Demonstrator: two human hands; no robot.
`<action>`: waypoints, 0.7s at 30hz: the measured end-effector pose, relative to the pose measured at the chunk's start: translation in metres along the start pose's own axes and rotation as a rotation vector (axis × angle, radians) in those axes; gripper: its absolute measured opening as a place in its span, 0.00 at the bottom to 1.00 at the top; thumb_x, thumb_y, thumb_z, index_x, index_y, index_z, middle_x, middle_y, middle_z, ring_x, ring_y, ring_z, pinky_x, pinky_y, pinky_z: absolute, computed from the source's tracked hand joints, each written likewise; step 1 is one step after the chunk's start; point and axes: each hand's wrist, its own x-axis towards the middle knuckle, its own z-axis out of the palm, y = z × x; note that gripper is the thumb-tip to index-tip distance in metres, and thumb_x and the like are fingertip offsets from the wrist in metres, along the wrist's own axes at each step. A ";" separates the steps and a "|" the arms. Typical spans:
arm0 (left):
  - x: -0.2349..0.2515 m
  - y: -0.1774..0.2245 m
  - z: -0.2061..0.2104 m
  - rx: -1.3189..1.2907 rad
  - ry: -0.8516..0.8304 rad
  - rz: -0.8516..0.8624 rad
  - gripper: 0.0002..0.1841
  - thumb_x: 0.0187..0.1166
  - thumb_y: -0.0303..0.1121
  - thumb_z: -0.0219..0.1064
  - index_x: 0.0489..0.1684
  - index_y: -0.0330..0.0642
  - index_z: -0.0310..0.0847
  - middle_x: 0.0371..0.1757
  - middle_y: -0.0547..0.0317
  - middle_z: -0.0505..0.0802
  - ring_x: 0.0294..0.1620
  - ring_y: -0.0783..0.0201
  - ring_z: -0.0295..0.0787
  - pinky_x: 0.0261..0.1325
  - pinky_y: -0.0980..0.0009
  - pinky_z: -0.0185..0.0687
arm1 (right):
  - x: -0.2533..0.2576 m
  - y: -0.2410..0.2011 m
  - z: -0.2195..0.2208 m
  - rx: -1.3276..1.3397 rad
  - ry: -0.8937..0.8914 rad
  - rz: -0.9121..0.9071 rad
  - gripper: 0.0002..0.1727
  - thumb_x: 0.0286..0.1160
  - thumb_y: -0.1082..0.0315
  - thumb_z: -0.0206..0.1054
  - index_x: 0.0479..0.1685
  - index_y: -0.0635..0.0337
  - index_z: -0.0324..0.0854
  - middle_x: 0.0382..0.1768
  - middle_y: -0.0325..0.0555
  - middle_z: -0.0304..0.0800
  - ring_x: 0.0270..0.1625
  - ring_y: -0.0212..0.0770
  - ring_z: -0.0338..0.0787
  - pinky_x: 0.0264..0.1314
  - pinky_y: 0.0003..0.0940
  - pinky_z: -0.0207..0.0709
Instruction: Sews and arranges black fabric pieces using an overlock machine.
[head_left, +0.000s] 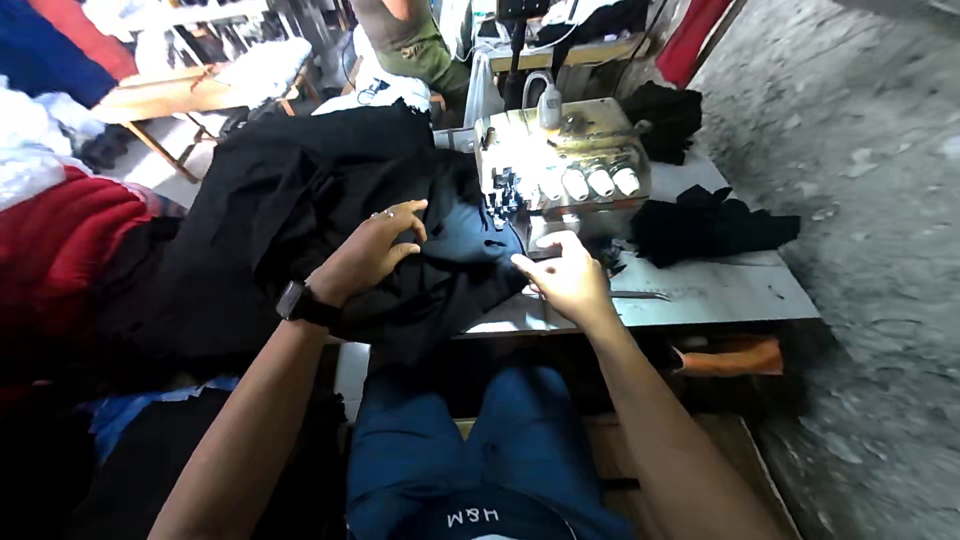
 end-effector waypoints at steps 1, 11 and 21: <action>0.002 -0.004 -0.003 0.028 -0.059 -0.003 0.15 0.76 0.20 0.66 0.60 0.40 0.86 0.85 0.42 0.75 0.87 0.47 0.70 0.85 0.45 0.68 | -0.015 0.002 -0.007 0.002 0.015 -0.008 0.26 0.75 0.51 0.77 0.63 0.57 0.78 0.31 0.46 0.95 0.32 0.43 0.95 0.43 0.51 0.89; -0.001 -0.027 0.018 -0.100 0.079 0.069 0.05 0.79 0.23 0.67 0.44 0.31 0.86 0.78 0.47 0.84 0.86 0.53 0.72 0.89 0.54 0.66 | -0.102 0.054 -0.033 0.284 -0.114 0.032 0.05 0.76 0.70 0.73 0.45 0.59 0.87 0.39 0.41 0.98 0.38 0.38 0.99 0.45 0.31 0.96; 0.077 0.073 -0.026 -0.558 0.061 0.064 0.04 0.86 0.28 0.62 0.48 0.36 0.77 0.34 0.64 0.88 0.33 0.76 0.84 0.40 0.78 0.82 | 0.002 -0.007 0.015 0.103 0.329 -0.892 0.18 0.63 0.63 0.84 0.44 0.65 0.86 0.61 0.57 0.91 0.68 0.49 0.89 0.72 0.45 0.83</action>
